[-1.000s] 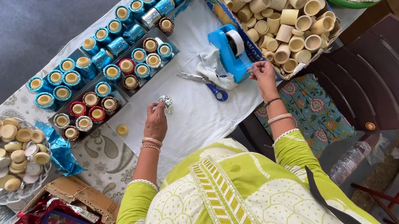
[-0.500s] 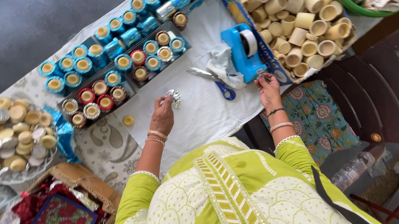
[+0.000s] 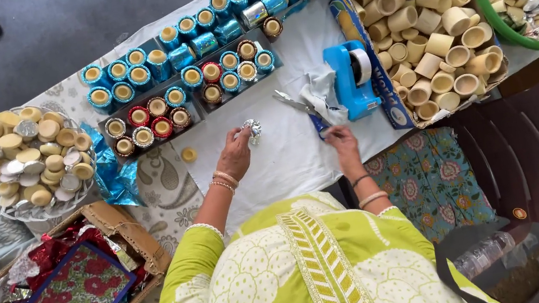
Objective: The person wraps small cylindrical candles in shiny blue foil paper. They pick up a candle, place it on a sheet of foil, and fold the foil around it to create a wrapped package. The wrapped candles are then placed into a tray alongside other finished items.
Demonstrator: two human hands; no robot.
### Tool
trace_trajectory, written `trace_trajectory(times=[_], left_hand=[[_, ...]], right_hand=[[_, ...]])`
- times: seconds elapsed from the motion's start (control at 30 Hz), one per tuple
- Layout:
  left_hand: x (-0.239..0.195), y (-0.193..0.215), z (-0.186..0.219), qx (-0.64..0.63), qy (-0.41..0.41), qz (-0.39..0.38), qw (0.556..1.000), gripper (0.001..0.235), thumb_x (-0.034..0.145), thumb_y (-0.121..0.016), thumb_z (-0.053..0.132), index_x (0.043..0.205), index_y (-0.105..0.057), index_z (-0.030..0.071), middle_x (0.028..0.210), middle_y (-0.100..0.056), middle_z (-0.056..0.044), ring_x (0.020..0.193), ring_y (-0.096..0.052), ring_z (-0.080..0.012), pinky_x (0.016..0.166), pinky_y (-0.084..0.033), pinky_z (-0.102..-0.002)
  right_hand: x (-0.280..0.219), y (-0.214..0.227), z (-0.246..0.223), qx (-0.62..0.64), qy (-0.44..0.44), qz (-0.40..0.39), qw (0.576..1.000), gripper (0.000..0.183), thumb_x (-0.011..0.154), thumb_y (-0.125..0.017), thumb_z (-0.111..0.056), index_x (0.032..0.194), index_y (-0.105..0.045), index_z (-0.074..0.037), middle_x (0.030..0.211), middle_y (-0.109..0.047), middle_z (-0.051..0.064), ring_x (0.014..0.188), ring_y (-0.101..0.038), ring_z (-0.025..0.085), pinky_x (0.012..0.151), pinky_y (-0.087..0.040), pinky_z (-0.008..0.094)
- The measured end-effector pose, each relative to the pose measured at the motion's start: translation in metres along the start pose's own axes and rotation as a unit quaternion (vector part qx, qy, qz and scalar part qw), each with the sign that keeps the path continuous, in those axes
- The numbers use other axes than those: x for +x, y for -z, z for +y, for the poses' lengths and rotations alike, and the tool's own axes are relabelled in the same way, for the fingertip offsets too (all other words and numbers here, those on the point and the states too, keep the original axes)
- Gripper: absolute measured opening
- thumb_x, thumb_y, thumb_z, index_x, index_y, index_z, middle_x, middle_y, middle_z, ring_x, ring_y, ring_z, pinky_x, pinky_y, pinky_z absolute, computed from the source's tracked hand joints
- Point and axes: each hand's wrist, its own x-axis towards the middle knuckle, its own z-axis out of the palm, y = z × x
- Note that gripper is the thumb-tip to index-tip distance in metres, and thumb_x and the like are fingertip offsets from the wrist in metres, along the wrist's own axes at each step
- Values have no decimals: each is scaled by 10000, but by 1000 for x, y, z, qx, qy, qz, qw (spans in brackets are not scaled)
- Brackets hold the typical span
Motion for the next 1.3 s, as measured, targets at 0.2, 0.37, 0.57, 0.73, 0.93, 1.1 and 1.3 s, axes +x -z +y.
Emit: trace_trajectory(times=[0.2, 0.37, 0.57, 0.73, 0.93, 1.1, 1.3], left_hand=[[-3, -3, -3, 18, -2, -13, 1000, 577, 820, -560, -100, 1372, -485, 46, 1093, -671, -182, 1234, -551, -439, 949, -538, -469], [-5, -6, -8, 15, 1, -22, 1000, 576, 821, -563, -94, 1373, -471, 44, 1104, -664, -182, 1249, -532, -438, 971, -525, -470], [-5, -6, -11, 11, -4, -27, 1000, 585, 828, -558, -93, 1392, -462, 32, 1139, -663, -184, 1254, -520, -437, 992, -513, -459], [-6, -10, -15, 10, -4, -36, 999, 583, 830, -558, -87, 1394, -459, 26, 1170, -656, -185, 1266, -513, -444, 1012, -506, -448], [-5, -12, -20, 2, -12, -34, 999, 598, 799, -557, -92, 1379, -463, 23, 1220, -652, -179, 1289, -502, -449, 1036, -500, -448], [-2, -2, -13, -10, -22, -29, 999, 631, 778, -552, -102, 1392, -455, 10, 1209, -642, -199, 1291, -508, -452, 1014, -508, -452], [-4, -2, -10, -144, 51, 26, 988, 456, 870, -509, -87, 1307, -537, 40, 1252, -653, -169, 1222, -620, -349, 1053, -540, -416]], right_hand=[[26, -125, -16, -95, -41, -152, 983, 65, 987, -672, -81, 1032, -631, -57, 902, -637, -12, 787, -610, 72, 693, -535, 236], [45, -186, -13, -139, -65, -157, 976, 75, 969, -698, -98, 1008, -655, -50, 874, -672, -11, 763, -626, 57, 638, -529, 226], [48, -204, -15, -232, -61, -123, 963, 61, 929, -708, -86, 963, -688, -39, 813, -720, 4, 704, -662, 60, 582, -531, 227], [39, -214, -26, -268, -15, -108, 957, 63, 906, -711, -58, 941, -686, -12, 781, -724, 35, 682, -678, 82, 607, -554, 247], [30, -223, -44, -321, 23, -92, 942, 66, 890, -714, -36, 935, -673, -11, 788, -709, 66, 689, -691, 146, 644, -567, 293], [31, -216, -27, -413, 122, -62, 900, 204, 796, -799, -25, 961, -688, -71, 914, -560, 98, 852, -558, 242, 773, -509, 394], [36, -213, -16, -375, 106, -58, 919, 477, 785, -777, 24, 1160, -509, -102, 1104, -510, 81, 920, -510, 231, 772, -497, 358]])
